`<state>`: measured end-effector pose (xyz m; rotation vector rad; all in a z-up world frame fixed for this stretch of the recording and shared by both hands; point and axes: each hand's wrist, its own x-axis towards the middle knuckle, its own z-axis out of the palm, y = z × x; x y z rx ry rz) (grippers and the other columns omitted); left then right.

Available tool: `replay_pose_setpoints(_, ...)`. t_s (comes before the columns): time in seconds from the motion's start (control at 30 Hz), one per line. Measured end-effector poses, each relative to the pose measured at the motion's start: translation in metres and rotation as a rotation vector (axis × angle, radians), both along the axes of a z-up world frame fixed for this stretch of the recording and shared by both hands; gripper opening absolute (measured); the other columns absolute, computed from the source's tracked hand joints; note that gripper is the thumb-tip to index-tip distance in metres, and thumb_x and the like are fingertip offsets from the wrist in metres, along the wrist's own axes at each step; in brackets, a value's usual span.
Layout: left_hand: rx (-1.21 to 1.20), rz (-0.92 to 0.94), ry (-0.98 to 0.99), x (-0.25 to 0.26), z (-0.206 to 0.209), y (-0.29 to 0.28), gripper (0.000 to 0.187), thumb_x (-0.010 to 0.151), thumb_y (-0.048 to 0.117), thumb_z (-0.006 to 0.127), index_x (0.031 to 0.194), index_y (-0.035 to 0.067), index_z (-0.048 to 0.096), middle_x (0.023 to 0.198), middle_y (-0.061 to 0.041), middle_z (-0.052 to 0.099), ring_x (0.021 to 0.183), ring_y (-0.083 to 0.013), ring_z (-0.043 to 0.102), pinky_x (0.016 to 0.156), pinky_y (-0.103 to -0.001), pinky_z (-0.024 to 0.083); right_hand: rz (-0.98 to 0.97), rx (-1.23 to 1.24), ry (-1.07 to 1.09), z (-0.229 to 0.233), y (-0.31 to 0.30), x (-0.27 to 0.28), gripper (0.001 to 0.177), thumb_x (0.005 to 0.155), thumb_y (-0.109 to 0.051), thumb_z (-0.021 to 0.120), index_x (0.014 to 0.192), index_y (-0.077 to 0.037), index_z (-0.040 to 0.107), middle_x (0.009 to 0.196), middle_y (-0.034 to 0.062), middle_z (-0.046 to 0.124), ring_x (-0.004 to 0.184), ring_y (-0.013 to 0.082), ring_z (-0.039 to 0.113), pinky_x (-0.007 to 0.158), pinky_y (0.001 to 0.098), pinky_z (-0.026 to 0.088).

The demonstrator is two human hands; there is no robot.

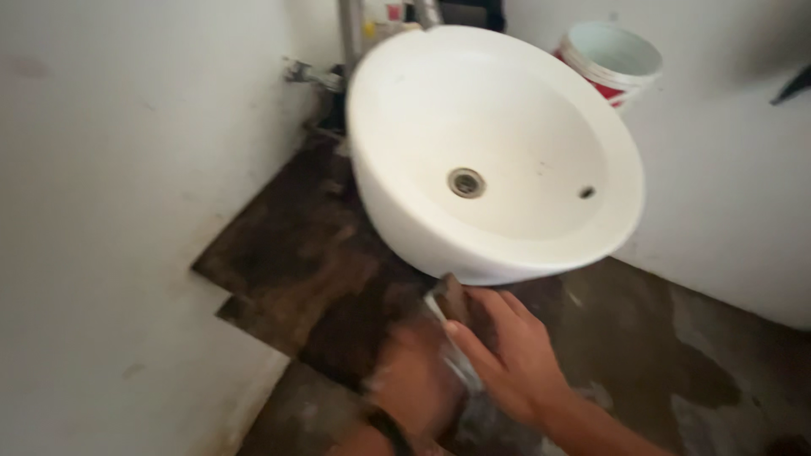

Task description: The person cleans a dark countertop around a white sink using a cloth and a brush. They then wipe a purple plastic container and its lid with the cloth.

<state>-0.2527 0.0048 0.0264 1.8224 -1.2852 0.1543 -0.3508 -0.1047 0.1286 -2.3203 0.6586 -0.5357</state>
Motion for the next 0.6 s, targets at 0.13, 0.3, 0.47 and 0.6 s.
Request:
replay_pose_setpoints(0.13,0.019,0.439,0.137,0.120,0.011,0.027,0.029,0.081,0.006,0.058,0.108,0.000,0.064,0.101,-0.021,0.066,0.095,-0.0409,0.063,0.085,-0.052,0.048,-0.052,0.109,0.058,-0.002,-0.009,-0.009,0.045,0.089,-0.033,0.069,0.123,-0.004,0.064,0.108,0.0153,0.069,0.086,0.0290,0.071,0.076,0.0390,0.057)
replay_pose_setpoints(0.3,0.303,0.553,-0.058,0.101,-0.049,0.029,0.019,0.086,0.010,0.063,0.104,0.012,0.067,0.104,-0.013,0.068,0.104,-0.0371,0.065,0.103,-0.051,0.045,-0.041,0.162,0.066,0.000,-0.014,-0.028,0.045,0.089,-0.034,0.067,0.124,-0.006,0.064,0.103,0.0136,0.068,0.081,0.0256,0.073,0.072,0.0372,0.059)
replay_pose_setpoints(0.47,0.620,0.407,0.325,-0.050,-0.080,-0.025,0.036,0.089,0.021,0.058,0.125,0.014,0.062,0.121,-0.023,0.058,0.097,-0.0389,0.062,0.084,-0.050,0.052,-0.017,0.038,0.105,0.001,-0.025,-0.044,0.045,0.090,-0.035,0.066,0.123,-0.004,0.064,0.101,0.0150,0.067,0.079,0.0277,0.069,0.068,0.0393,0.055)
replay_pose_setpoints(0.6,0.313,0.078,0.318,-0.129,-0.039,-0.039,0.043,0.076,0.014,0.063,0.119,0.007,0.065,0.111,-0.027,0.064,0.095,-0.0461,0.062,0.082,-0.055,0.049,-0.021,0.028,0.052,0.003,-0.024,-0.044,0.045,0.091,-0.037,0.066,0.122,-0.004,0.066,0.101,0.0156,0.068,0.079,0.0270,0.070,0.070,0.0392,0.055)
